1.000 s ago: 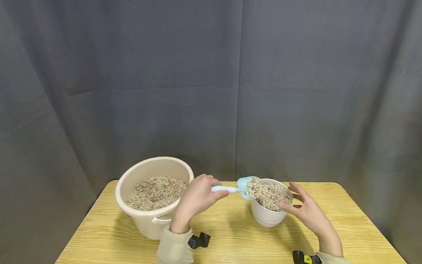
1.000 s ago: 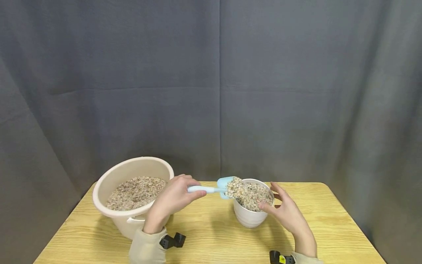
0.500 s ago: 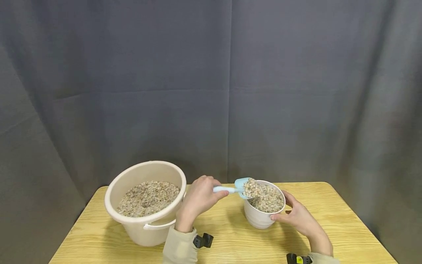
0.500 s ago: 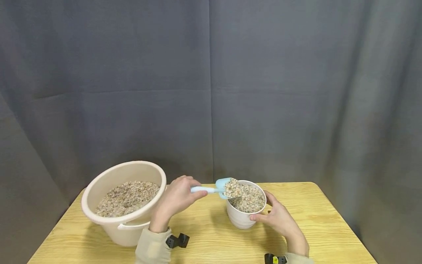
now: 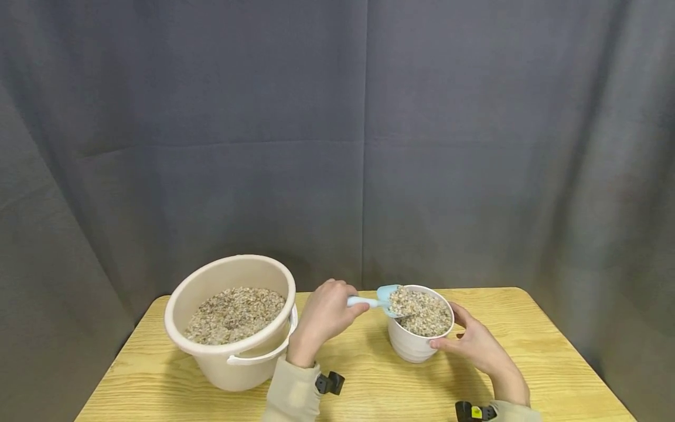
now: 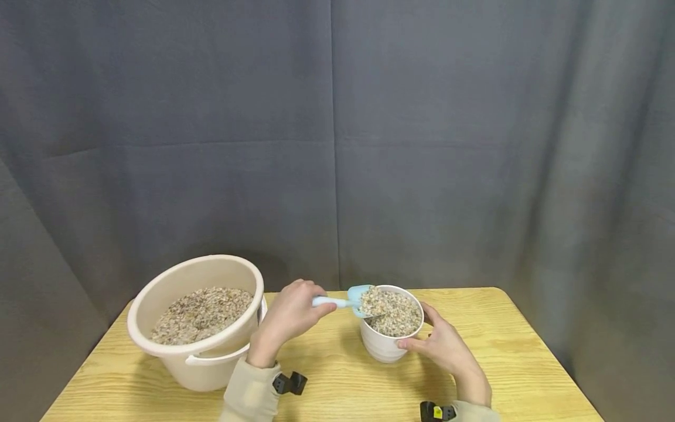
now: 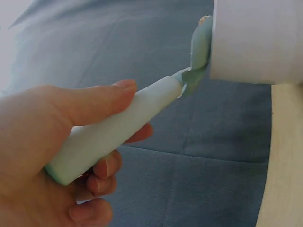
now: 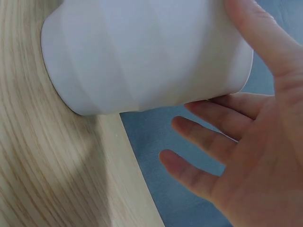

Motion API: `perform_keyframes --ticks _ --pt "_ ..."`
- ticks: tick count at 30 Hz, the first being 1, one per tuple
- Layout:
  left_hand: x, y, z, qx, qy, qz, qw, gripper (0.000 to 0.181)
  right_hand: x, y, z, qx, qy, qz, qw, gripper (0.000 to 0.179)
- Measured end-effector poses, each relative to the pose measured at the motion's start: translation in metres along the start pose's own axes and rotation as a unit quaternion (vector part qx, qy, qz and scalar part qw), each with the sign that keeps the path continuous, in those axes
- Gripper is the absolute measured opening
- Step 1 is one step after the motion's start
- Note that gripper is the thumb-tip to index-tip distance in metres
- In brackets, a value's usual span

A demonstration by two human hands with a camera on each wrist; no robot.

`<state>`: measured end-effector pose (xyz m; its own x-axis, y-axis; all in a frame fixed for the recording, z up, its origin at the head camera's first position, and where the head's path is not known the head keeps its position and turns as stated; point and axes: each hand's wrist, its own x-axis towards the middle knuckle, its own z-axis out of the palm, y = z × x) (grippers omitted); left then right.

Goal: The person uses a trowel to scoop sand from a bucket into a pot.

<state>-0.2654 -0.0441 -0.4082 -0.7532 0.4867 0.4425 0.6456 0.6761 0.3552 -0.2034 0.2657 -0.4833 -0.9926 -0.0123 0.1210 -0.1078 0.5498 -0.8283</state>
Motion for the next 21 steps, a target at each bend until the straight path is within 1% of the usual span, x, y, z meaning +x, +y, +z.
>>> perform_keyframes --ticks 6,12,15,21 --pt "0.003 0.003 0.01 -0.008 -0.019 -0.01 0.9997 0.024 0.0 -0.001 0.0 -0.026 0.006 -0.006 0.9996 0.094" --pt "0.004 0.007 0.021 -0.064 -0.053 -0.014 0.9964 0.023 0.0 -0.002 0.001 -0.025 0.007 -0.005 0.9996 0.094" --pt "0.005 0.008 0.024 -0.076 -0.053 -0.013 0.9956 0.025 0.0 -0.002 0.002 -0.027 0.008 -0.005 0.9996 0.094" --pt "0.006 0.007 0.028 -0.079 -0.043 -0.007 0.9959 0.023 0.0 0.001 0.002 -0.028 0.012 -0.014 0.9994 0.093"
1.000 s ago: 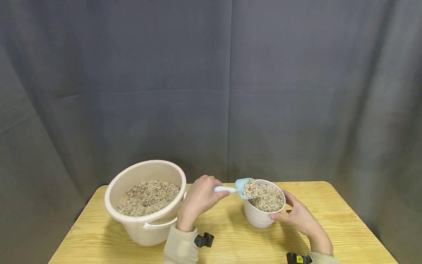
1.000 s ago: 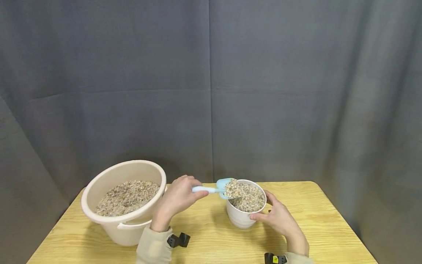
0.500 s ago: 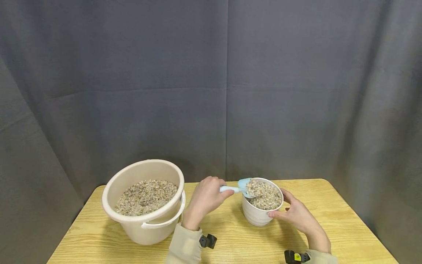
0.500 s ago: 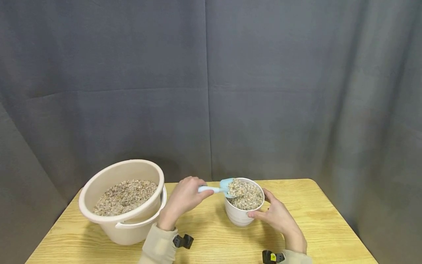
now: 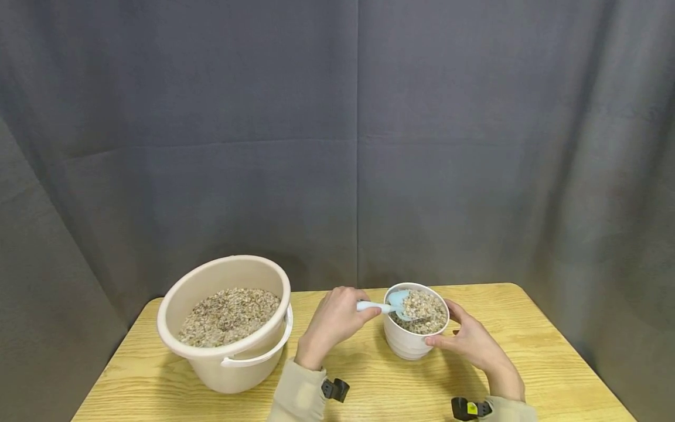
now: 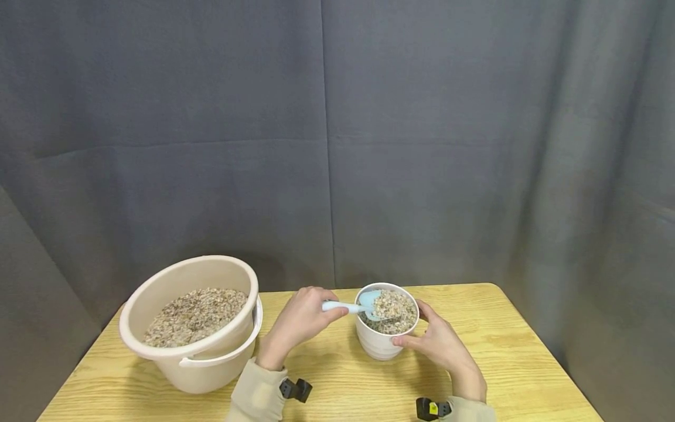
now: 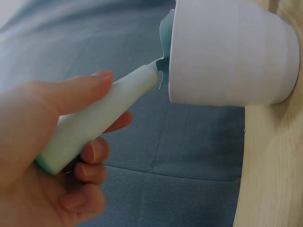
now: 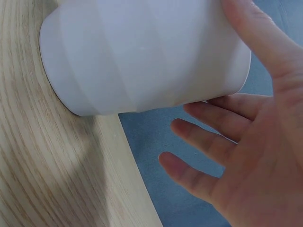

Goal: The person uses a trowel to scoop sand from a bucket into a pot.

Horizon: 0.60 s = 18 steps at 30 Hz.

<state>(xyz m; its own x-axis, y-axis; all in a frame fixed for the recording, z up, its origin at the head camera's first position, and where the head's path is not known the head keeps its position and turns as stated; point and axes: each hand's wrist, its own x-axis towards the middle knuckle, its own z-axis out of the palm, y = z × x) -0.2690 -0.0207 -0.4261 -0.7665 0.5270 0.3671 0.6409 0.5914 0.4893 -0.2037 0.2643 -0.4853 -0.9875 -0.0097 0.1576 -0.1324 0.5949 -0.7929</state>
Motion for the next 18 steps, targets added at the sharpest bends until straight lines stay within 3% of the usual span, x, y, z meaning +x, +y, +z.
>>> perform_keyframes --ticks 11,18 --pt "0.003 0.0011 0.0018 0.063 0.077 0.041 0.9942 0.02 0.0002 -0.0019 -0.0022 -0.003 -0.003 0.017 0.9999 0.096" --pt "0.006 -0.0016 0.0042 0.073 0.087 0.072 0.9909 0.022 -0.0002 -0.0018 -0.0019 -0.006 -0.002 0.013 0.9999 0.095"
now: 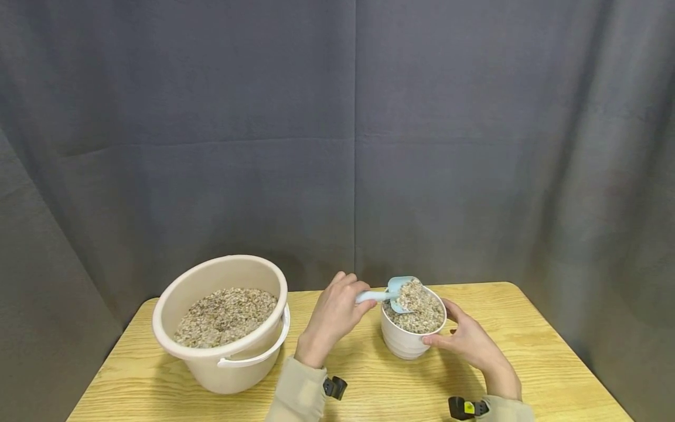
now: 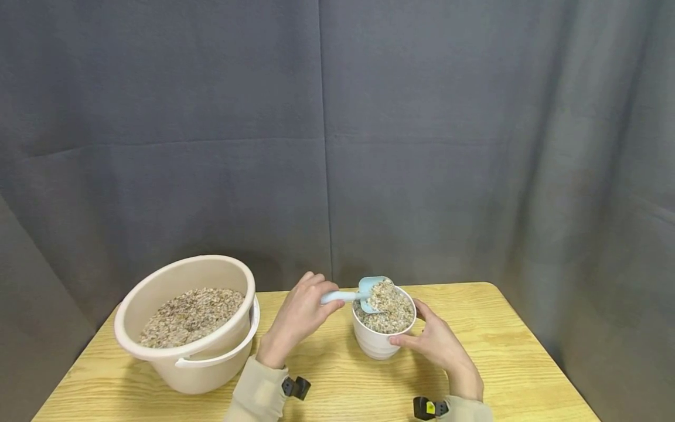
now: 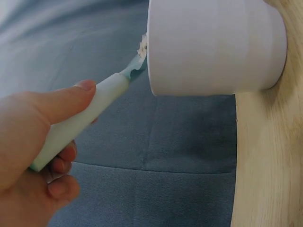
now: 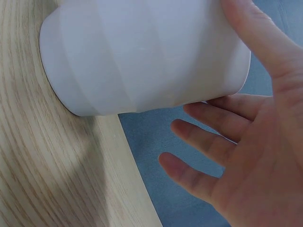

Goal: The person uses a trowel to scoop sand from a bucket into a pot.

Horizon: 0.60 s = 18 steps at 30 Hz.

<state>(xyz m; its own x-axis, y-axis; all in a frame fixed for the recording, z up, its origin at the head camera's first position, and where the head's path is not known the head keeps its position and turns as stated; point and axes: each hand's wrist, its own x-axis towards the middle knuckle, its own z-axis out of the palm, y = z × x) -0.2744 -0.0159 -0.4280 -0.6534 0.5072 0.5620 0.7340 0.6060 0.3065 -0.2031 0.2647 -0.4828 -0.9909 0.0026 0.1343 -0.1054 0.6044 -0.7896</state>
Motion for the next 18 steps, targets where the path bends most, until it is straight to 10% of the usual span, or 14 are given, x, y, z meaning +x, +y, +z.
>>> perform_keyframes --ticks 18 --pt "0.0 -0.006 0.0032 0.004 0.005 0.069 0.9976 0.019 0.0008 -0.0001 -0.0003 0.004 -0.005 0.0 1.0 0.094"
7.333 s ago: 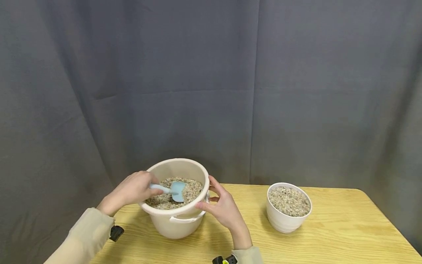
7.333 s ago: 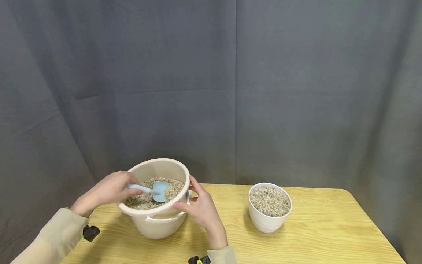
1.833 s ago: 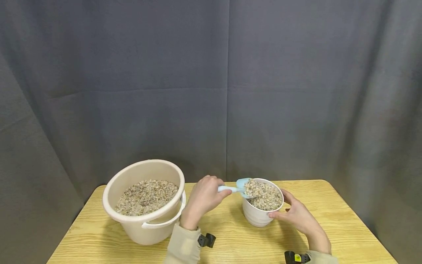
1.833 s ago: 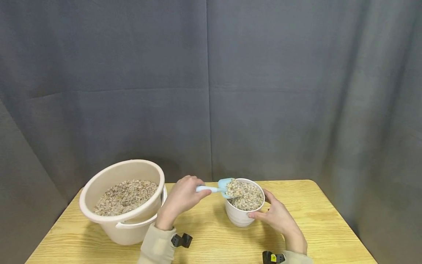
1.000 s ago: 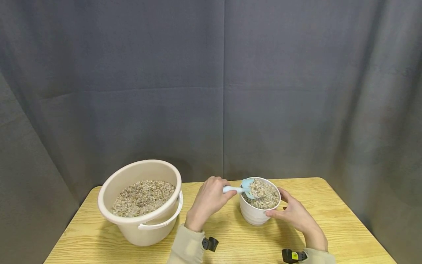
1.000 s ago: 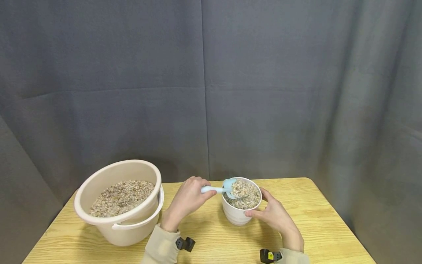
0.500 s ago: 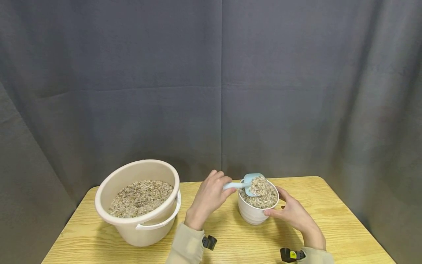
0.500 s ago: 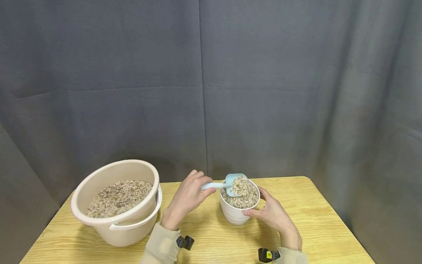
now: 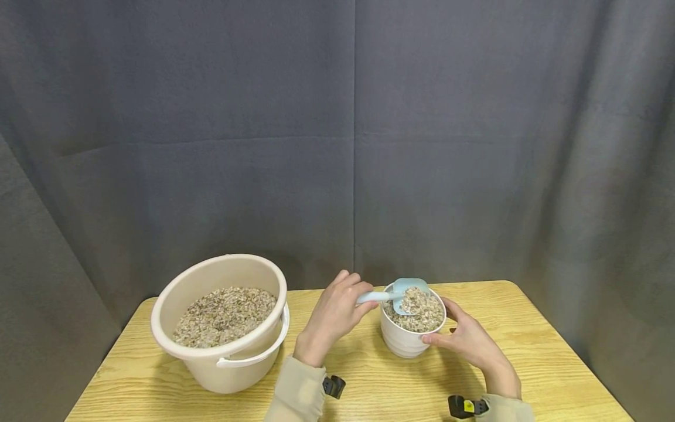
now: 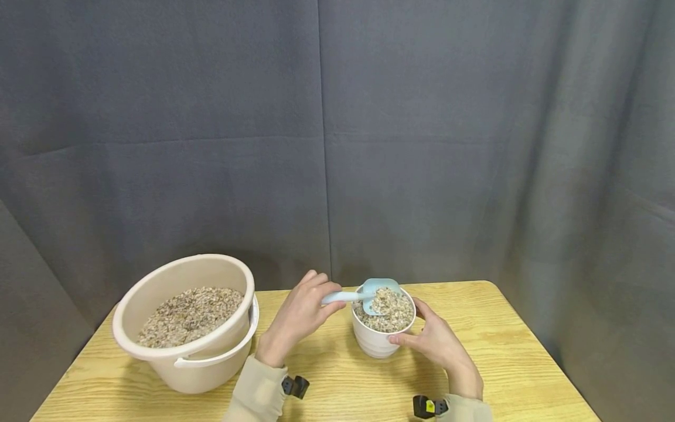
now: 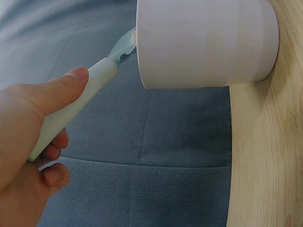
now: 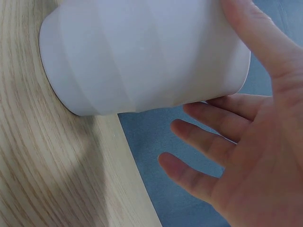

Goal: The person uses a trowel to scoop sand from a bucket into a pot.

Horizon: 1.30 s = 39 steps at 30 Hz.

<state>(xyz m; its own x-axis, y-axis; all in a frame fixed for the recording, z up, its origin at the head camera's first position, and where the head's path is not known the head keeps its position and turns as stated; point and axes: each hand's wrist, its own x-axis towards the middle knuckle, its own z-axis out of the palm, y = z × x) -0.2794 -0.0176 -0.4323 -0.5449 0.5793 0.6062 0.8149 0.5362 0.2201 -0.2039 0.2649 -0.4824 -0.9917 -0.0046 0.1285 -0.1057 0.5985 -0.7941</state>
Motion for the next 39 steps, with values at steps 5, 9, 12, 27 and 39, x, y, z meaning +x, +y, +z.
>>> perform_keyframes --ticks 5,9,12,27,39 --pt "-0.001 -0.003 -0.002 0.003 0.004 0.001 1.0 0.019 0.001 0.0 0.0 -0.006 0.001 -0.005 1.0 0.095" --pt "-0.003 -0.006 -0.003 0.007 0.002 -0.008 0.9999 0.02 0.001 0.001 0.001 -0.003 0.0 -0.004 1.0 0.094" --pt "-0.004 -0.009 -0.003 0.005 0.007 -0.012 0.9999 0.021 0.001 0.0 0.001 0.002 -0.001 -0.001 1.0 0.094" --pt "-0.006 -0.017 -0.001 0.002 0.032 -0.025 0.9992 0.024 0.001 0.0 0.001 -0.002 -0.002 0.011 0.9999 0.097" --pt "-0.004 -0.022 0.004 0.012 0.073 -0.015 0.9971 0.025 0.0 -0.002 0.0 -0.006 -0.005 0.019 0.9998 0.098"
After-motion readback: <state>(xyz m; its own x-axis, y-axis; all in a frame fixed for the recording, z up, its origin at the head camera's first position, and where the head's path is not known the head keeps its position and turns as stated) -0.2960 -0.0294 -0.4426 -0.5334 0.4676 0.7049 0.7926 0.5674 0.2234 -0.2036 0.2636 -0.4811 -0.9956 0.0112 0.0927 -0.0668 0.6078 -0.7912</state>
